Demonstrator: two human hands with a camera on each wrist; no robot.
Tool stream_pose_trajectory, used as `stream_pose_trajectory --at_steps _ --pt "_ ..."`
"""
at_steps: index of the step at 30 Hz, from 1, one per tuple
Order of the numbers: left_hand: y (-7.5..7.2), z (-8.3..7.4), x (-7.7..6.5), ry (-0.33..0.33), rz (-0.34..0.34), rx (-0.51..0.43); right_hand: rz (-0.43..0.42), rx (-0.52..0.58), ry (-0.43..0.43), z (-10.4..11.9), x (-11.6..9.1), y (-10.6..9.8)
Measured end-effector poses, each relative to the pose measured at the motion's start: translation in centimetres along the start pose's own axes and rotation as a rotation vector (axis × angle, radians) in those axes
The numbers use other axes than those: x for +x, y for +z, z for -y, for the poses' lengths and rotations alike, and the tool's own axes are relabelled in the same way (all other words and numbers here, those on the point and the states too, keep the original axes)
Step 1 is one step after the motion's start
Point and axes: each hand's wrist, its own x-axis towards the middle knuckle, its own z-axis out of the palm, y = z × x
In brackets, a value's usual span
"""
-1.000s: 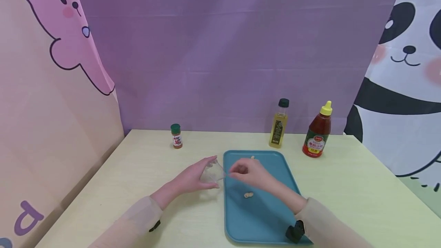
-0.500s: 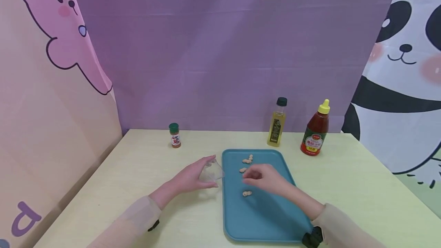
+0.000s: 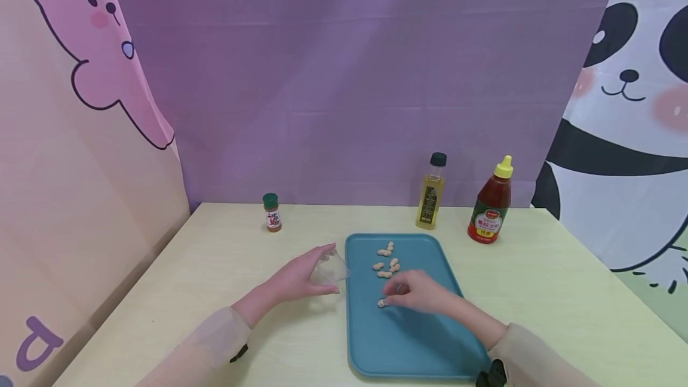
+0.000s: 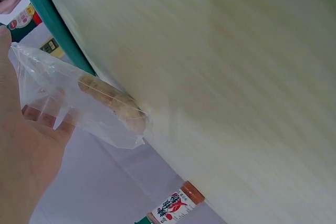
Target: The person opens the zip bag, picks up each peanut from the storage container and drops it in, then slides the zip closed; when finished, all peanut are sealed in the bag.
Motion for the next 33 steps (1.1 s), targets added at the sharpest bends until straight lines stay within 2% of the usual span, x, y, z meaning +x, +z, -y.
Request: stream_pose_trajectory --at_steps 11,21,33 --pt "-0.09 -0.13 -0.05 -0.015 0.01 -0.016 -0.015 0.019 0.0 -0.26 -0.06 0.7" --pt "-0.05 -0.22 -0.02 -0.03 0.013 -0.028 -0.014 -0.006 0.016 -0.45 -0.14 0.8" --pt "0.08 -0.04 0.03 -0.025 0.011 -0.026 0.042 0.023 0.019 -0.38 -0.59 0.37"
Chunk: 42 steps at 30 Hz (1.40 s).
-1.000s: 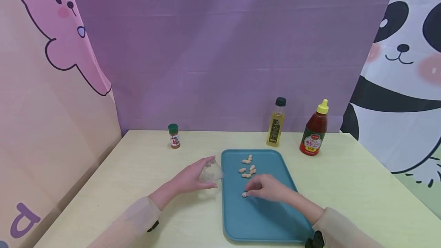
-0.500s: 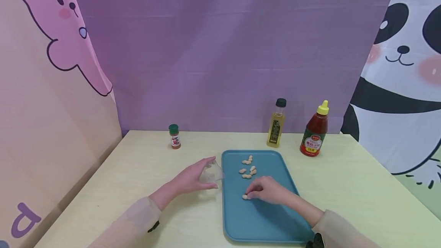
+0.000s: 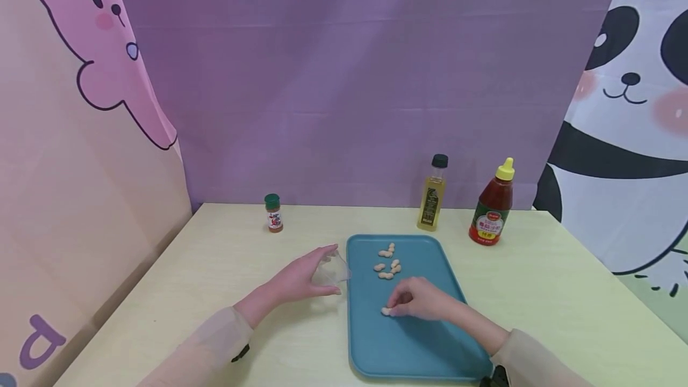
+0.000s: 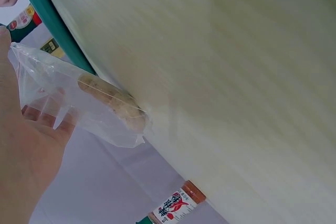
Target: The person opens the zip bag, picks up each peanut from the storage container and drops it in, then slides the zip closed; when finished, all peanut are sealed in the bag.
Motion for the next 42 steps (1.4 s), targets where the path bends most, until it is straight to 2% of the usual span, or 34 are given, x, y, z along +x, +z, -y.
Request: stream_pose_trajectory --at_steps 11,19,24,31,37,42 --pt "0.0 0.1 0.0 -0.003 -0.002 0.003 -0.033 -0.003 0.017 0.4 0.0 -1.4" --pt "0.0 0.1 0.0 -0.006 -0.002 -0.001 -0.133 -0.039 0.008 2.0 1.3 -2.3" --pt "0.0 0.1 0.0 -0.002 -0.004 -0.006 -0.201 -0.071 -0.001 2.9 2.6 -1.7" --pt "-0.2 -0.1 -0.1 -0.004 -0.003 -0.012 -0.253 -0.069 -0.069 4.0 4.8 -0.6" --pt "-0.3 -0.2 -0.1 -0.002 0.003 -0.022 -0.269 -0.075 -0.11 4.4 6.2 0.2" --pt "-0.3 -0.1 -0.1 -0.003 0.002 -0.014 -0.246 -0.049 -0.131 4.5 6.9 0.8"
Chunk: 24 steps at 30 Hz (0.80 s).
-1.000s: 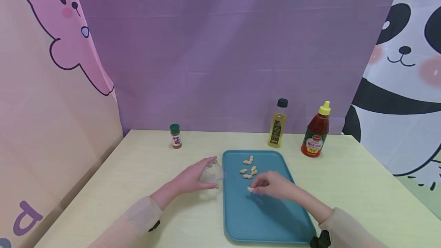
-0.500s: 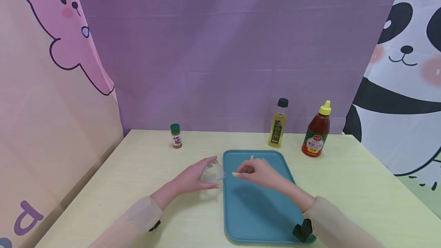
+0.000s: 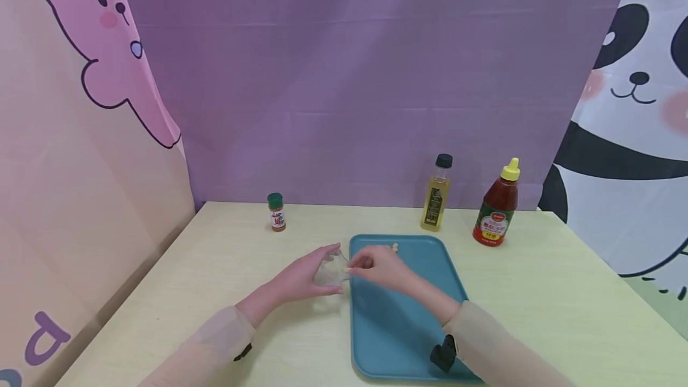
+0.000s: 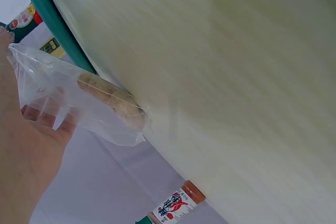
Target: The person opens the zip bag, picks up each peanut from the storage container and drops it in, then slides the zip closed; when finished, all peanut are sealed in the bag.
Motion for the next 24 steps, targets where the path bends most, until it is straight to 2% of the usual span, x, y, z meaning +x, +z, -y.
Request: stream_pose_trajectory --at_steps 14,24 --pt "0.0 0.0 0.0 0.002 -0.003 0.005 0.007 0.021 0.007 -0.3 0.2 0.5" --pt "0.2 0.2 0.1 0.014 -0.008 0.001 -0.041 0.05 0.06 -1.2 0.0 -1.6"
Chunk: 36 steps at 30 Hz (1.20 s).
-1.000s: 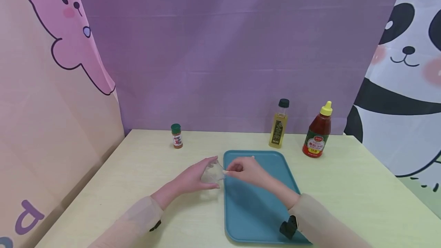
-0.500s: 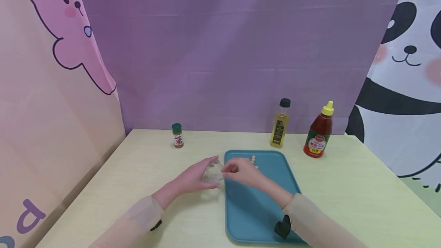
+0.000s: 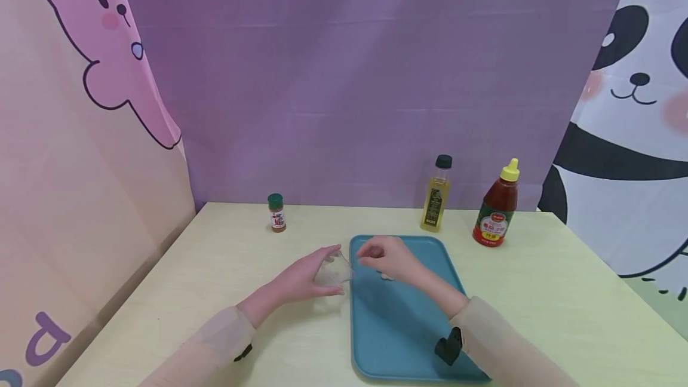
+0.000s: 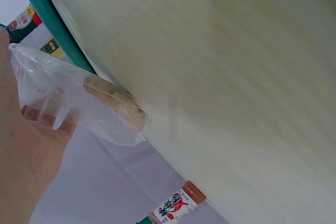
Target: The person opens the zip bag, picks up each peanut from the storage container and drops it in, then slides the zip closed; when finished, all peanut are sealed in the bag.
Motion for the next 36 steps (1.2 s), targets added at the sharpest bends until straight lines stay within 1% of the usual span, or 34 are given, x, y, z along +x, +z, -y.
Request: stream_pose_trajectory --at_steps 3,9,13,15,19,21,27,31,34,36 --pt "0.0 0.0 0.0 0.002 -0.003 0.002 -0.028 -0.002 0.018 -0.9 0.0 -0.7" --pt "0.1 -0.1 -0.1 0.0 0.002 0.001 -0.045 -0.007 0.052 -3.1 -0.3 -1.6" --pt "0.2 -0.2 -0.1 0.001 0.001 0.005 -0.033 -0.033 0.081 -4.2 -0.6 -1.9" --pt "0.2 -0.3 -0.1 0.001 0.0 0.011 -0.012 -0.041 0.094 -4.6 -0.8 -2.2" --pt "0.1 -0.3 -0.1 -0.001 0.0 0.024 0.052 -0.036 0.111 -4.9 -1.0 -2.6" --pt "0.1 -0.2 -0.1 -0.008 0.001 0.026 0.069 -0.04 0.12 -5.1 -1.1 -2.7" --pt "0.1 -0.2 -0.1 -0.036 0.001 0.022 0.059 -0.095 0.123 -5.5 -1.4 -2.8" --pt "0.1 -0.2 -0.1 -0.035 -0.001 0.02 0.056 -0.133 0.123 -5.8 -1.5 -2.7" --pt "0.1 -0.2 -0.1 -0.027 -0.002 0.017 0.065 -0.141 0.13 -5.8 -1.6 -2.7" --pt "0.0 -0.2 -0.1 -0.027 -0.001 0.019 0.071 -0.141 0.149 -5.9 -1.7 -2.7"
